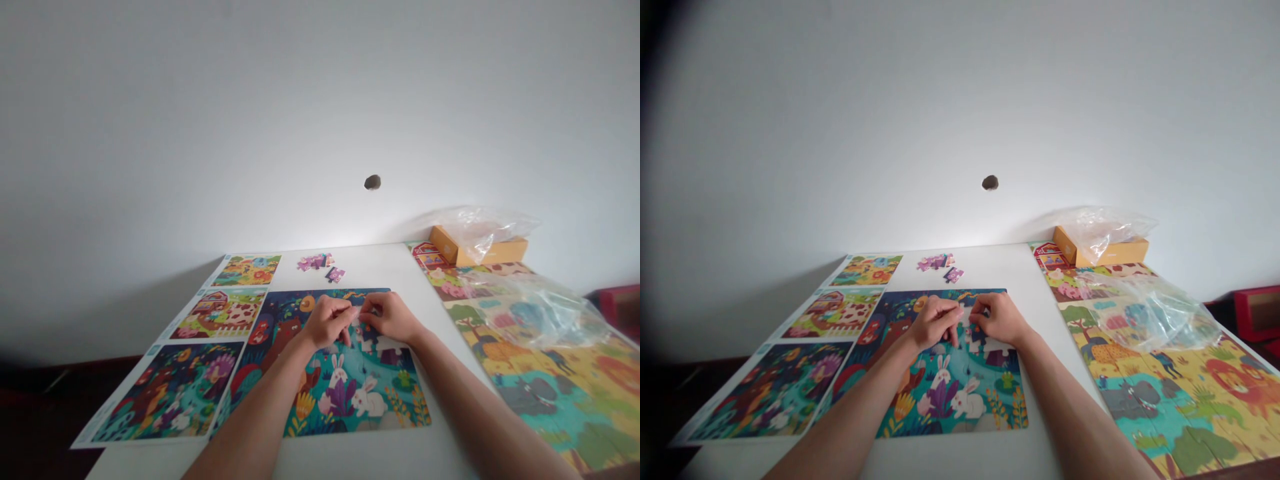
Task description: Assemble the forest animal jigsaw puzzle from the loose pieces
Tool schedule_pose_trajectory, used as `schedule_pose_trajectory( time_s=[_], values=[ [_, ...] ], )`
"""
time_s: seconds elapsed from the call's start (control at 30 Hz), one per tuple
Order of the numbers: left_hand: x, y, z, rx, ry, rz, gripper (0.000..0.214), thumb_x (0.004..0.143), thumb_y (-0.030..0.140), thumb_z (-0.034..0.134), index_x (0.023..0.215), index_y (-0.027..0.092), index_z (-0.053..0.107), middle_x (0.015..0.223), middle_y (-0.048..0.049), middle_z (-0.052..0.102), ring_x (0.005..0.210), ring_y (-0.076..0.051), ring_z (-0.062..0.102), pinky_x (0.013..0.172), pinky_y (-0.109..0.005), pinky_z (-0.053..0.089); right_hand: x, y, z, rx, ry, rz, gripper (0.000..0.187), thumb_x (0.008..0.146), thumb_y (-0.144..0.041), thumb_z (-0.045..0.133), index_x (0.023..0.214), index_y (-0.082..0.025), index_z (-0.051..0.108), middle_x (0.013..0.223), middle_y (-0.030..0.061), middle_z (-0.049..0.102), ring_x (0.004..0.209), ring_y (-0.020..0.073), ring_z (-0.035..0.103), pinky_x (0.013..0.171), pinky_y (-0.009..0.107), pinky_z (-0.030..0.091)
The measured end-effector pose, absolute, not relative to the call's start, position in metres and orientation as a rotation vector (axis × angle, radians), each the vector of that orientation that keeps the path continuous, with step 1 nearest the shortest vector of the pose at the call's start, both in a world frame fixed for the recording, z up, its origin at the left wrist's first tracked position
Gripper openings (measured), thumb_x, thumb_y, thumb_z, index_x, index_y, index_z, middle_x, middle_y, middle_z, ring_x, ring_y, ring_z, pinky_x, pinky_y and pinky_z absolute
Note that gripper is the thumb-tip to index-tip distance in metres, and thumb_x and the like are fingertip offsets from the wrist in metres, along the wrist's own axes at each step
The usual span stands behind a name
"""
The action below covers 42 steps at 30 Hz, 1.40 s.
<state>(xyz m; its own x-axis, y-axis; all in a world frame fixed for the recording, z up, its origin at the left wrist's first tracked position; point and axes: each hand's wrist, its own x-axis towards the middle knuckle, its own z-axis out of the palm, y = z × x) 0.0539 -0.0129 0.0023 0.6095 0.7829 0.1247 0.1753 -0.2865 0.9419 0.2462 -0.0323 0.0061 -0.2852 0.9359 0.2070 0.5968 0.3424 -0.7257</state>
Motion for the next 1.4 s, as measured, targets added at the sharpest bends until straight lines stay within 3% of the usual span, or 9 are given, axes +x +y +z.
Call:
schedule_pose_trajectory(
  time_s=[0.27,0.87,1.1,1.27,1.4],
  values=[
    [0.052,-0.006,-0.001,1.653,1.135,1.169,0.046,0.091,0.048,0.046,0.056,0.018,0.049,0.041,0.0019,0.054,0.041,-0.016,0.062,0.039,-0.02,0.034,0.246,-0.027,0.003,-1.437,-1.73,0.659,0.013,0.082,-0.029,0.063,0.077,-0.019,0.068,0.065,-0.0007,0.067,0.057,0.0122,0.052,0.057,0.023,0.038],
    [0.053,-0.004,0.001,1.689,1.32,1.271,0.044,0.092,0.04,0.043,0.053,0.019,0.049,0.039,0.0033,0.054,0.04,-0.013,0.059,0.047,-0.021,0.04,0.248,-0.027,0.0,-1.353,-1.757,0.687,0.016,0.079,-0.024,0.06,0.091,-0.018,0.069,0.072,0.0015,0.069,0.064,0.0146,0.058,0.063,0.026,0.044],
    [0.051,-0.002,0.0,1.669,1.43,1.309,0.042,0.091,0.039,0.041,0.055,0.019,0.052,0.043,0.0025,0.059,0.044,-0.013,0.059,0.051,-0.021,0.043,0.245,-0.028,0.001,-1.312,-1.657,0.793,0.015,0.078,-0.025,0.061,0.088,-0.017,0.068,0.076,0.003,0.07,0.068,0.016,0.062,0.065,0.026,0.047],
    [0.051,-0.001,-0.001,1.716,1.397,1.267,0.035,0.09,0.04,0.045,0.067,0.02,0.062,0.044,0.0037,0.056,0.045,-0.014,0.058,0.05,-0.021,0.041,0.244,-0.028,0.001,-1.288,-1.634,0.814,0.016,0.078,-0.024,0.059,0.089,-0.017,0.069,0.078,0.0036,0.071,0.069,0.0162,0.064,0.065,0.027,0.049],
    [0.052,0.0,0.001,1.885,1.332,1.171,0.02,0.085,0.036,0.055,0.087,0.021,0.07,0.061,0.0016,0.065,0.055,-0.014,0.06,0.054,-0.021,0.041,0.245,-0.027,-0.001,-1.259,-1.627,0.816,0.018,0.08,-0.023,0.056,0.092,-0.017,0.068,0.081,0.0039,0.071,0.071,0.0164,0.065,0.067,0.027,0.05]
  ],
)
